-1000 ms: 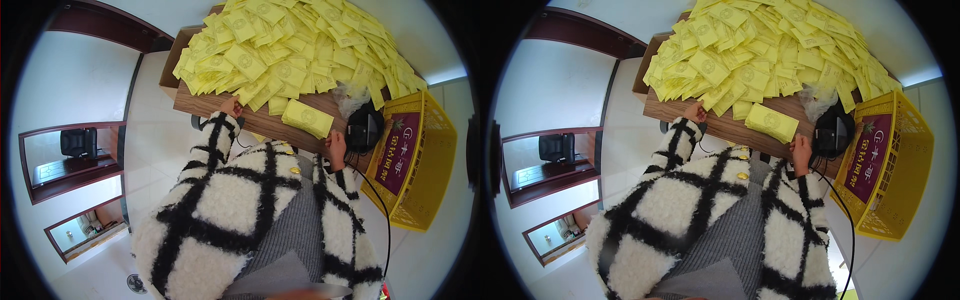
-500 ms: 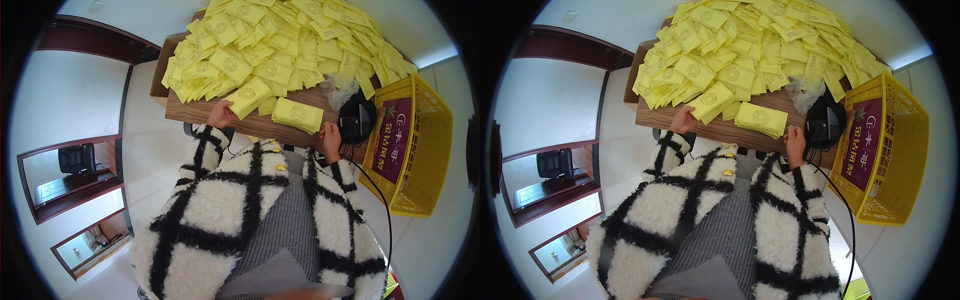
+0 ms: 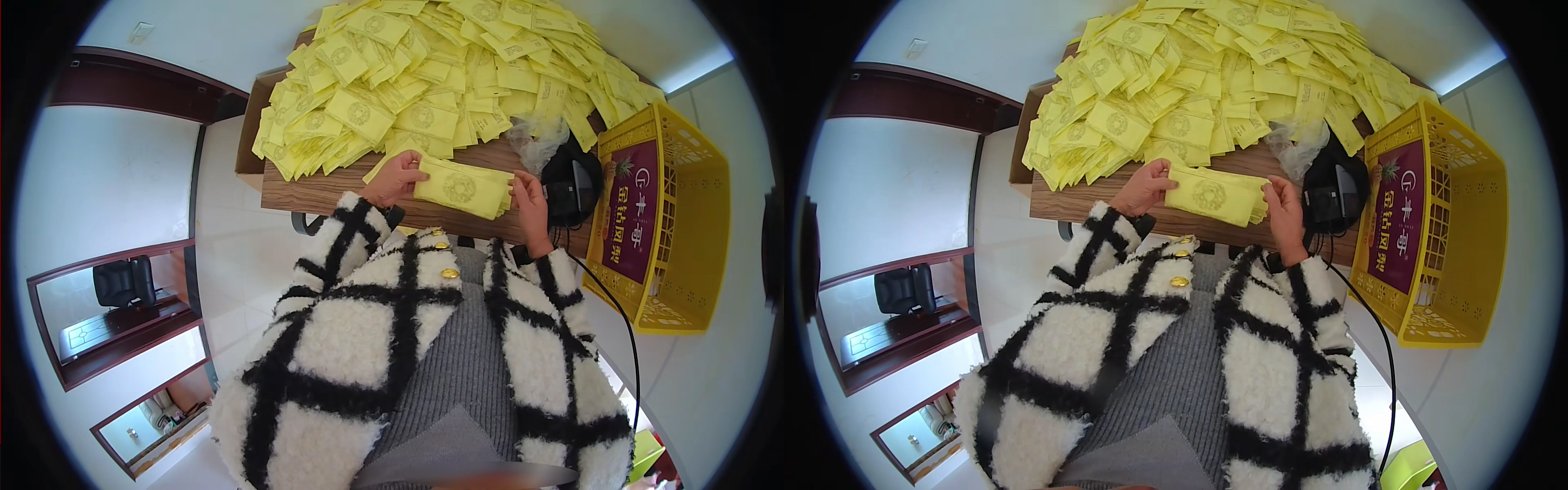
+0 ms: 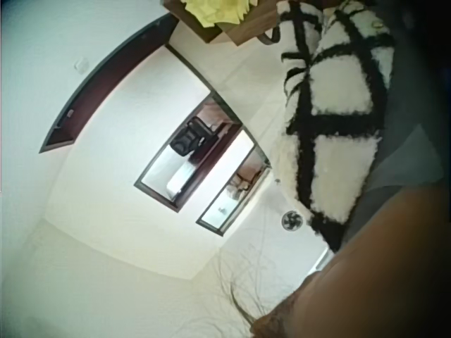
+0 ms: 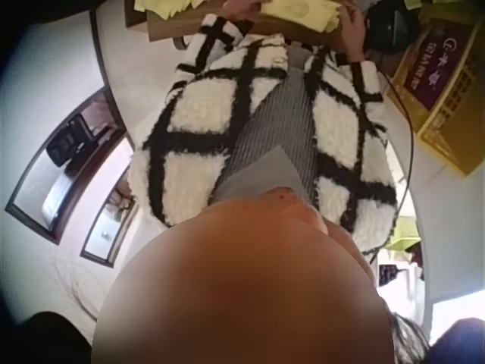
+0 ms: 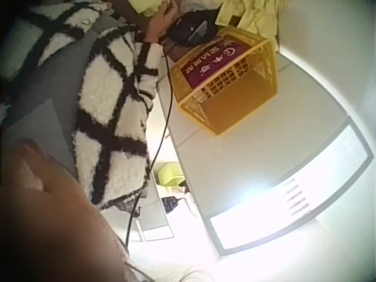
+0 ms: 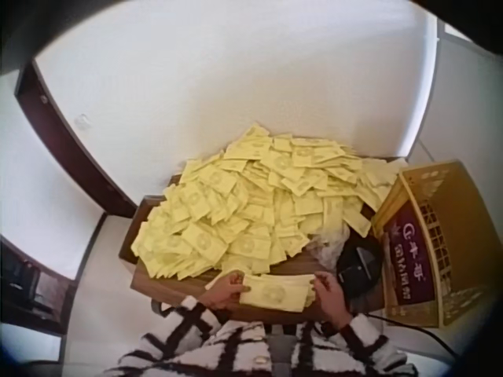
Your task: Sorting and stacking yellow envelopes into a plastic crate.
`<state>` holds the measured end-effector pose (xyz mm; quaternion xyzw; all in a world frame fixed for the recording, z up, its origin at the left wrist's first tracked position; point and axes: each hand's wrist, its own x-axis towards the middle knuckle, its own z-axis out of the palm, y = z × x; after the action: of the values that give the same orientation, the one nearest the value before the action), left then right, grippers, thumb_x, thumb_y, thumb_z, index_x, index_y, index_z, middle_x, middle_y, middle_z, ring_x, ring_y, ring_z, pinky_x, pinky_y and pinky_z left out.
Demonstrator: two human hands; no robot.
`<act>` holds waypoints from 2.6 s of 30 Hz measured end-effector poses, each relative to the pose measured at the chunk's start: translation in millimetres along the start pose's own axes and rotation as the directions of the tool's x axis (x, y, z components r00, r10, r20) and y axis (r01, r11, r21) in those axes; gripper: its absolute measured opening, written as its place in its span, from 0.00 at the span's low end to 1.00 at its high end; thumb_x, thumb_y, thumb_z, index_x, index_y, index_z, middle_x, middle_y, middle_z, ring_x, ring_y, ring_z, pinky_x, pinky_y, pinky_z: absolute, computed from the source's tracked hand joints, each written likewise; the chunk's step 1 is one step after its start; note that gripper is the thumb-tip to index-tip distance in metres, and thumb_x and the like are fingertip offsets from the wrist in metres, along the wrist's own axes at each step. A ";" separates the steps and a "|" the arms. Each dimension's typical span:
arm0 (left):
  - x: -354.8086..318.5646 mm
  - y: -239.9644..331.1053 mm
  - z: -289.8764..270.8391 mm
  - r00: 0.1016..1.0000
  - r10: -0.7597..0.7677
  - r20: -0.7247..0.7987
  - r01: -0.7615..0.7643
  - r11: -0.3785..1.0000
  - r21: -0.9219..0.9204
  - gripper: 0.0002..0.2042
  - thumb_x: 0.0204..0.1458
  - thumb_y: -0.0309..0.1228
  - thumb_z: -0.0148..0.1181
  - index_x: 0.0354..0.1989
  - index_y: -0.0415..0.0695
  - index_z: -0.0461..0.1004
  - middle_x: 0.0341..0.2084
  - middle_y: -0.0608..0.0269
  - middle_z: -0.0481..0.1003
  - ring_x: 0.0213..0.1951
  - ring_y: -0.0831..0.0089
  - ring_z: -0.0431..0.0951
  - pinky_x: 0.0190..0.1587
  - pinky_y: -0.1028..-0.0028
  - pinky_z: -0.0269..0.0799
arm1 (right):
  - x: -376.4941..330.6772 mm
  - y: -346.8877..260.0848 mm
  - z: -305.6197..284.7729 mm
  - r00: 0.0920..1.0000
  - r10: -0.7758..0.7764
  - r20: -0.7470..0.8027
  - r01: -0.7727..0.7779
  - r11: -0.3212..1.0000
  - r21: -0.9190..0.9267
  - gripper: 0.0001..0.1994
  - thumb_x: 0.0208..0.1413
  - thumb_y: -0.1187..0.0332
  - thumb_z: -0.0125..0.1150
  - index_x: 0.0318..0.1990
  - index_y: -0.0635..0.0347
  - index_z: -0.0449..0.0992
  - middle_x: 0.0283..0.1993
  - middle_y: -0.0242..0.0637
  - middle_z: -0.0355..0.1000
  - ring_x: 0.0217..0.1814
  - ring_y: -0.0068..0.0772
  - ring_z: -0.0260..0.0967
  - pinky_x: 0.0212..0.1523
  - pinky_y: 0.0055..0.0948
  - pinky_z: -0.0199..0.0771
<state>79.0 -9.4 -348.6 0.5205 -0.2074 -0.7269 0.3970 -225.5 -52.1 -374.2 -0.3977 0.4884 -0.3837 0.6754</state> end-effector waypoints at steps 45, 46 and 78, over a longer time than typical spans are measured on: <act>10.2 -20.1 24.1 0.951 0.143 -0.276 0.234 0.252 0.939 0.16 0.48 0.43 0.62 0.32 0.41 0.74 0.26 0.58 0.76 0.30 0.64 0.75 0.36 0.69 0.72 | 38.8 55.1 -5.0 0.973 -0.151 -0.175 0.079 0.930 -0.360 0.20 0.47 0.76 0.64 0.50 0.63 0.69 0.33 0.32 0.72 0.32 0.20 0.67 0.33 0.22 0.69; 10.3 -16.2 27.2 0.951 0.142 -0.274 0.234 0.250 0.940 0.16 0.48 0.43 0.62 0.32 0.41 0.74 0.26 0.58 0.76 0.30 0.64 0.75 0.36 0.69 0.72 | 39.4 54.2 -4.8 0.973 -0.172 -0.154 0.109 0.931 -0.348 0.20 0.47 0.76 0.64 0.50 0.63 0.69 0.32 0.31 0.72 0.32 0.20 0.67 0.33 0.22 0.69; 73.8 -22.5 78.6 0.919 -0.259 0.297 -0.303 0.016 0.953 0.33 0.22 0.45 0.74 0.39 0.36 0.74 0.28 0.48 0.78 0.35 0.55 0.79 0.38 0.64 0.74 | -1.9 60.3 2.9 0.988 -0.071 0.137 0.149 0.653 -0.743 0.49 0.25 0.58 0.78 0.59 0.66 0.59 0.53 0.52 0.65 0.58 0.51 0.62 0.58 0.42 0.62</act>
<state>-12.2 -63.1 -379.2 0.4856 -0.7395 -0.4497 -0.1231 -215.3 -26.4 -427.9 -0.6873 0.5451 -0.1689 0.4494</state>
